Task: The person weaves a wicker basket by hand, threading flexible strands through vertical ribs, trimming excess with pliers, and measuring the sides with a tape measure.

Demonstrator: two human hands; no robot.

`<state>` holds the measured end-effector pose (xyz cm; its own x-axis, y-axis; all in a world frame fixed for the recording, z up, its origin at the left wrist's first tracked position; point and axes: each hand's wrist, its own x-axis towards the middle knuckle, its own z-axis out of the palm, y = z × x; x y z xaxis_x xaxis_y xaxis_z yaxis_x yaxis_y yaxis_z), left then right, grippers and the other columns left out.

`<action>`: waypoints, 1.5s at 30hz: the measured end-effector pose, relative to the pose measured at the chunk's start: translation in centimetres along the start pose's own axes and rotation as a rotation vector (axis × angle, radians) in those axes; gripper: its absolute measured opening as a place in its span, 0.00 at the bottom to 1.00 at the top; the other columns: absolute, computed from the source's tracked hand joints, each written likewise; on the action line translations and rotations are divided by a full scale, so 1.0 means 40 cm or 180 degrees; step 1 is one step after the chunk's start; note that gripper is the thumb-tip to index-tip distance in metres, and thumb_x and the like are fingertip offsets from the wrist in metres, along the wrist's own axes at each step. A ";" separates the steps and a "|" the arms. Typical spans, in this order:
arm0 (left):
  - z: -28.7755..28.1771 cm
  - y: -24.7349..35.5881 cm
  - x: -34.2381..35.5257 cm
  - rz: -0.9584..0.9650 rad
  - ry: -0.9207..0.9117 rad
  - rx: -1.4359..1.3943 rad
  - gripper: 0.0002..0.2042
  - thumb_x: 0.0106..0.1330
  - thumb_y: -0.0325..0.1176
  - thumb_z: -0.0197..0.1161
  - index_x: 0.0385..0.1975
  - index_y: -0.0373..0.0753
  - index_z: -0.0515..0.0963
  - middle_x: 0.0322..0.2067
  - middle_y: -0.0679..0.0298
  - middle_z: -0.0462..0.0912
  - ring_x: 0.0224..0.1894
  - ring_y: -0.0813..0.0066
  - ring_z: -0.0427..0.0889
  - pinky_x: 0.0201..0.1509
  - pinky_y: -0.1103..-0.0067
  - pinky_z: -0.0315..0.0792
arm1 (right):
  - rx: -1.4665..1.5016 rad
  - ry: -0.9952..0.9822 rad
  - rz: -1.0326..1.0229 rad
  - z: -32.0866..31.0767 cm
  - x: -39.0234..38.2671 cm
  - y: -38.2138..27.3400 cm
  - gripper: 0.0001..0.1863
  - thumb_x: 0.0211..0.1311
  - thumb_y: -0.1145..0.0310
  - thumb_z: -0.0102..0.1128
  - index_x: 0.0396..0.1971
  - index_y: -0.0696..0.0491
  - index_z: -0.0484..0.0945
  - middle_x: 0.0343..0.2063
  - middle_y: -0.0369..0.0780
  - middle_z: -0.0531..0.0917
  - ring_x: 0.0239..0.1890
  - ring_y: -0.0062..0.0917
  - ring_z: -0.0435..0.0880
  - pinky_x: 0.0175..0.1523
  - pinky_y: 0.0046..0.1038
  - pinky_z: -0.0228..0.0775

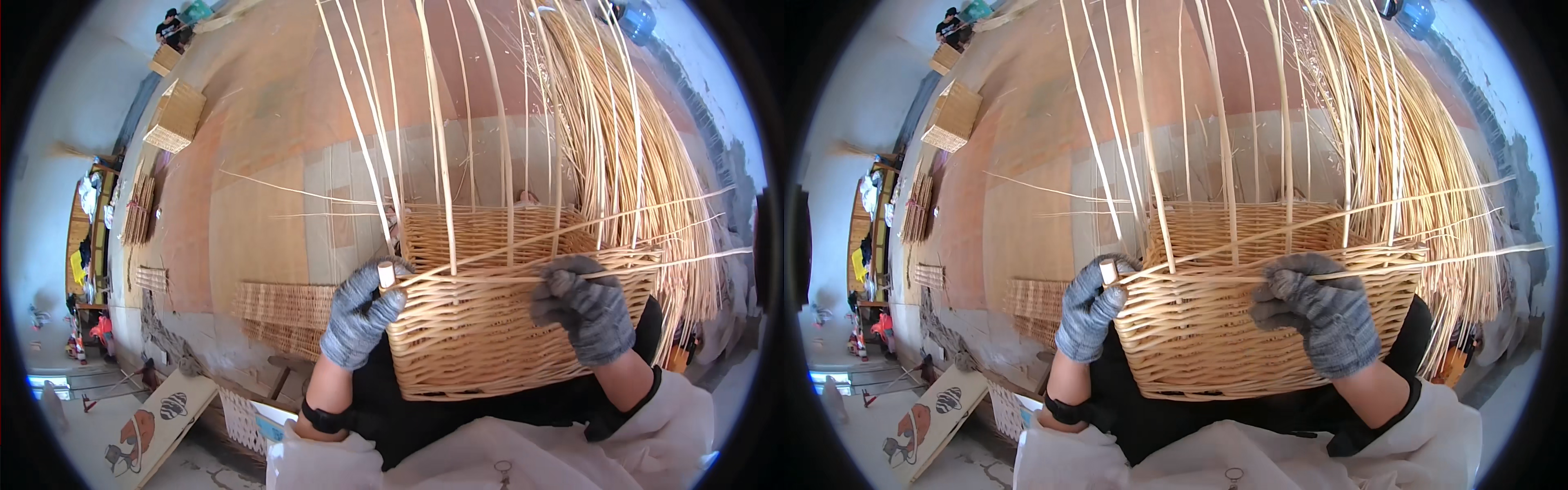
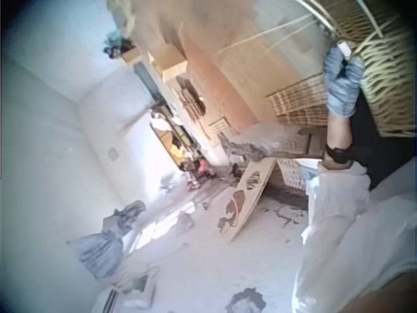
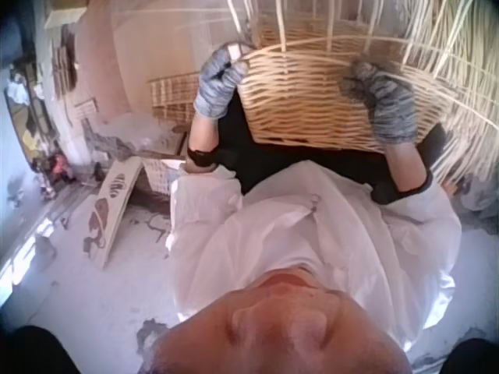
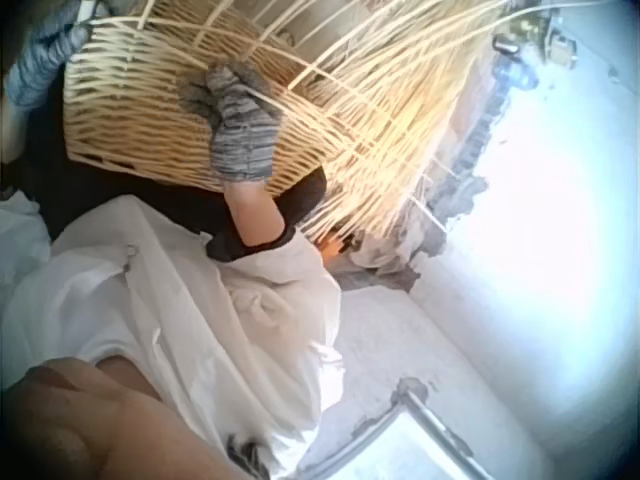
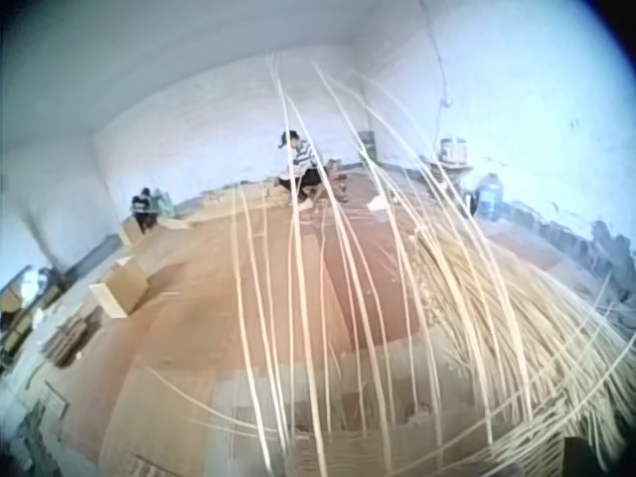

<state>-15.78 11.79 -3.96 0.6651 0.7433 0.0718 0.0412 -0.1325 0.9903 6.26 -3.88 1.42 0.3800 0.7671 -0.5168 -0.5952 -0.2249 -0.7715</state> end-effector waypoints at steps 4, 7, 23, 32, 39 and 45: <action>-0.009 0.022 0.024 0.0422 -0.0180 0.0654 0.14 0.52 0.30 0.61 0.39 0.36 0.73 0.39 0.60 0.76 0.41 0.70 0.74 0.46 0.78 0.68 | -0.0017 0.0008 -0.0231 -0.019 0.044 0.017 0.12 0.50 0.72 0.59 0.33 0.63 0.72 0.27 0.46 0.79 0.29 0.31 0.80 0.33 0.27 0.77; 0.029 0.142 0.021 0.1198 0.0628 0.3024 0.19 0.48 0.28 0.62 0.44 0.38 0.72 0.45 0.54 0.72 0.50 0.58 0.70 0.52 0.72 0.66 | 0.0065 -0.0169 -0.0008 -0.022 0.058 0.006 0.12 0.50 0.74 0.58 0.35 0.62 0.73 0.28 0.46 0.79 0.30 0.31 0.80 0.36 0.27 0.77; 0.062 0.085 0.144 -0.0793 -0.1222 0.1362 0.13 0.53 0.31 0.61 0.38 0.39 0.76 0.35 0.58 0.79 0.36 0.69 0.78 0.45 0.82 0.69 | -0.3209 -0.0983 -0.2770 0.086 0.269 -0.201 0.17 0.52 0.66 0.52 0.44 0.52 0.69 0.53 0.44 0.65 0.58 0.33 0.60 0.59 0.35 0.55; 0.051 0.127 0.131 -0.1070 -0.1473 0.1213 0.20 0.50 0.36 0.65 0.43 0.37 0.74 0.40 0.56 0.77 0.41 0.73 0.75 0.48 0.80 0.67 | -0.0321 -0.0072 -0.1745 0.022 0.105 -0.130 0.15 0.56 0.77 0.46 0.45 0.55 0.65 0.28 0.43 0.77 0.36 0.24 0.78 0.36 0.23 0.74; 0.238 0.196 0.071 0.2013 0.0311 0.3739 0.34 0.40 0.54 0.65 0.50 0.48 0.68 0.46 0.53 0.70 0.52 0.59 0.67 0.57 0.59 0.52 | 0.0326 0.0124 -0.1282 -0.140 0.064 -0.046 0.10 0.56 0.77 0.48 0.39 0.59 0.69 0.28 0.43 0.77 0.31 0.28 0.79 0.34 0.27 0.77; 0.338 0.200 0.122 -0.0008 -0.1619 0.3893 0.36 0.46 0.55 0.60 0.57 0.50 0.58 0.44 0.55 0.73 0.48 0.59 0.70 0.54 0.63 0.57 | -0.3968 0.0289 -0.3332 -0.127 0.190 -0.152 0.17 0.49 0.74 0.55 0.41 0.56 0.69 0.36 0.47 0.75 0.40 0.32 0.75 0.43 0.27 0.70</action>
<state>-2.12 5.51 2.70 0.8565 0.4528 -0.2477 0.5056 -0.8325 0.2264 16.36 0.27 0.29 0.2922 0.8629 0.4123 0.8272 -0.0116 -0.5618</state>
